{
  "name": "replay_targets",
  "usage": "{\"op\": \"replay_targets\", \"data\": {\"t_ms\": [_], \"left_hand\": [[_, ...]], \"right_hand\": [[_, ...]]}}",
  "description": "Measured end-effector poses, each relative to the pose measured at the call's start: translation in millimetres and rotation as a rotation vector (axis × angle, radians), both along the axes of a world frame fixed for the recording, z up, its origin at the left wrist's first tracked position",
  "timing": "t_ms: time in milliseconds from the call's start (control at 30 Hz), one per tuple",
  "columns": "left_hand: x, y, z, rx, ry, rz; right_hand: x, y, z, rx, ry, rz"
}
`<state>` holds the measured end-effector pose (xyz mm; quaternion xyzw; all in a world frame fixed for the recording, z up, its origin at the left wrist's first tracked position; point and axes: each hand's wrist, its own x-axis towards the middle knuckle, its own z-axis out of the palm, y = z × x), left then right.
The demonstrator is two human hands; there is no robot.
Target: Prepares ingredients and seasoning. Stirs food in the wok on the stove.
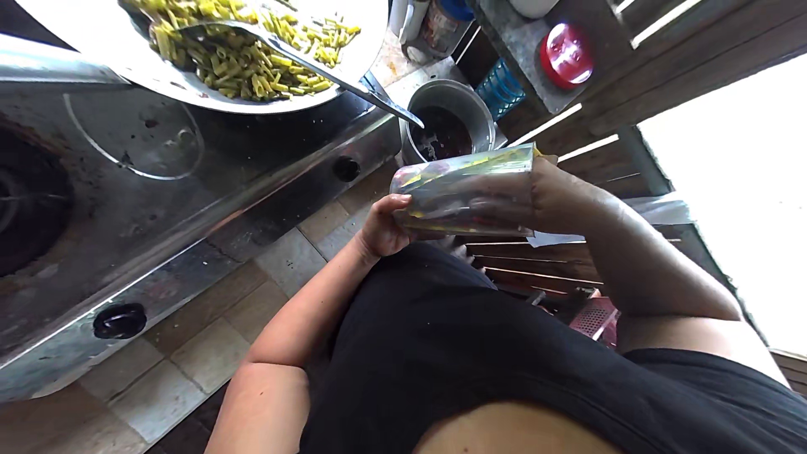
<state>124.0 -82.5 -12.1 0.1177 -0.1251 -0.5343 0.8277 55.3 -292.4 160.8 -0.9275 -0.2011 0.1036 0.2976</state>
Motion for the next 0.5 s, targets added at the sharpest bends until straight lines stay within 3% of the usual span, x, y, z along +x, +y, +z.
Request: {"op": "replay_targets", "data": {"t_ms": [67,267,367,500], "left_hand": [[-4,-2,2,0.045,0.004,0.011],[2,0,9,0.126,-0.037,0.008],[4,0,9,0.182,-0.031,0.048],[1,-8,8,0.095,-0.044,0.069]], "right_hand": [[0,-7,-18,0.063,-0.007,-0.04],[-4,1,-22,-0.02,0.086,-0.218],[-2,9,-11,-0.142,0.076,-0.221],[-4,9,11,-0.233,0.107,-0.192]]}}
